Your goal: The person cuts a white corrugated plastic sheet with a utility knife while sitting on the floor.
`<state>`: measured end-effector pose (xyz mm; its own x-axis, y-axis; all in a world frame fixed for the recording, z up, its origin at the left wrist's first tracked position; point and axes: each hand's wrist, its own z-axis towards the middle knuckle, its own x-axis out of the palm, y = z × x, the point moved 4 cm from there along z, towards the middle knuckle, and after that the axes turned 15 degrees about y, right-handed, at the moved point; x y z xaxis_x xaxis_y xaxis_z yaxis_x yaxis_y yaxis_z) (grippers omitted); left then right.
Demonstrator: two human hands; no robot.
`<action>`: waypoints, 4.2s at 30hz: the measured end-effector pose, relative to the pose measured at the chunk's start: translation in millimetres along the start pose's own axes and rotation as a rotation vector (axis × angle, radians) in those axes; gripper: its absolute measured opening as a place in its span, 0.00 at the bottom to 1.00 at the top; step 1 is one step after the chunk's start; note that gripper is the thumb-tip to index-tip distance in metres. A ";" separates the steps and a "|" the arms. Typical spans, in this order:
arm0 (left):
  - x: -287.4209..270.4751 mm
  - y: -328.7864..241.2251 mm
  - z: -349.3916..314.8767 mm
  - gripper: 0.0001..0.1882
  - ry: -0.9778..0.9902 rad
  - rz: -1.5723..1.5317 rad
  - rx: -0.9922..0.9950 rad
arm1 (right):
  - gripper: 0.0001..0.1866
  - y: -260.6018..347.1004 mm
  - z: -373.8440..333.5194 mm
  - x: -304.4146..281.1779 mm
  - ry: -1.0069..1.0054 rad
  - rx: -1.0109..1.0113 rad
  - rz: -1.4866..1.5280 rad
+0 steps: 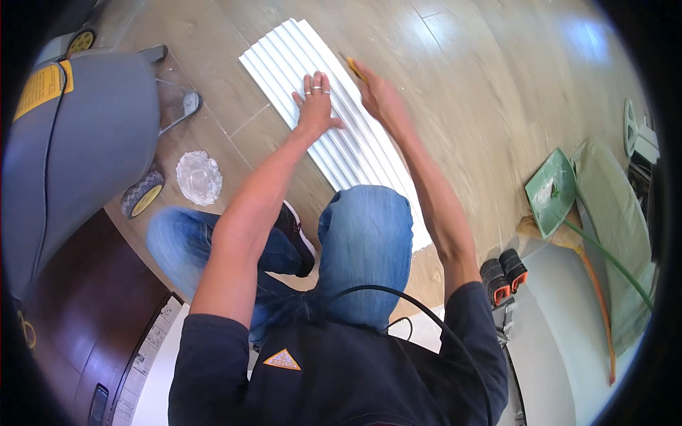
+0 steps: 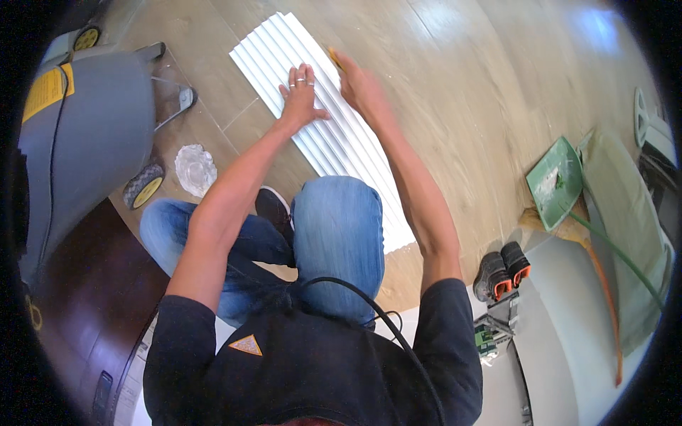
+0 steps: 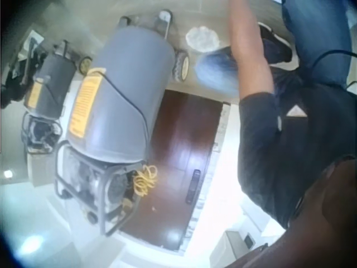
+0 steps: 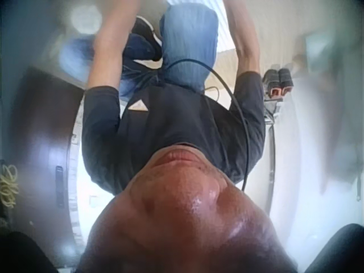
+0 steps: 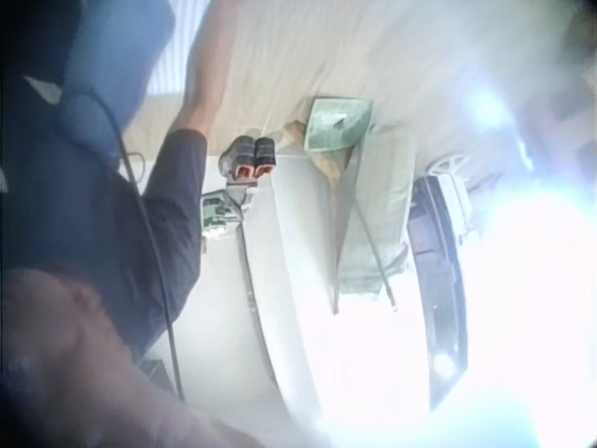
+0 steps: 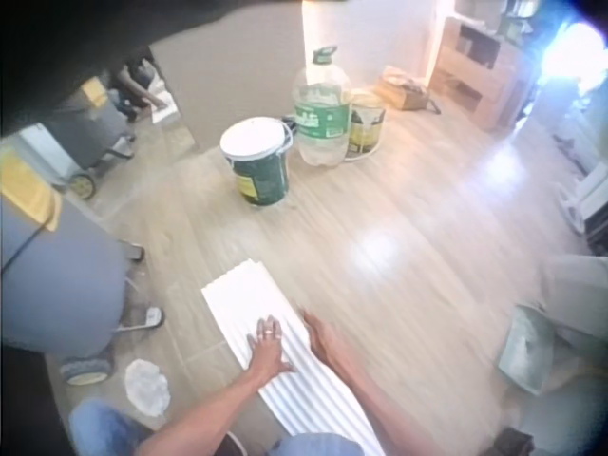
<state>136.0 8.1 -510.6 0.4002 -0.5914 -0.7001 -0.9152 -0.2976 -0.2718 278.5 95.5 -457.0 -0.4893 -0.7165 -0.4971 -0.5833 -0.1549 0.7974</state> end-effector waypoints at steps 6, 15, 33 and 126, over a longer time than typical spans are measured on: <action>0.0 -5.2 3.1 0.72 0.006 -0.021 0.009 | 0.22 22.8 123.5 5.0 -0.057 -0.120 -0.131; 1.6 -1.7 3.2 0.73 0.037 -0.010 -0.023 | 0.23 29.1 153.4 11.0 0.035 -0.084 -0.221; -1.8 -1.0 3.8 0.71 0.008 0.002 0.003 | 0.24 46.3 171.8 13.2 0.185 0.000 -0.446; 13.1 8.3 11.2 0.68 -0.087 0.019 0.089 | 0.34 -145.2 -423.5 28.5 0.306 0.441 -0.201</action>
<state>133.0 6.3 -529.4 0.3803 -0.5283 -0.7591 -0.9249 -0.2167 -0.3125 623.8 -190.5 -442.1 -0.1691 -0.8766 -0.4506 -0.8932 -0.0571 0.4461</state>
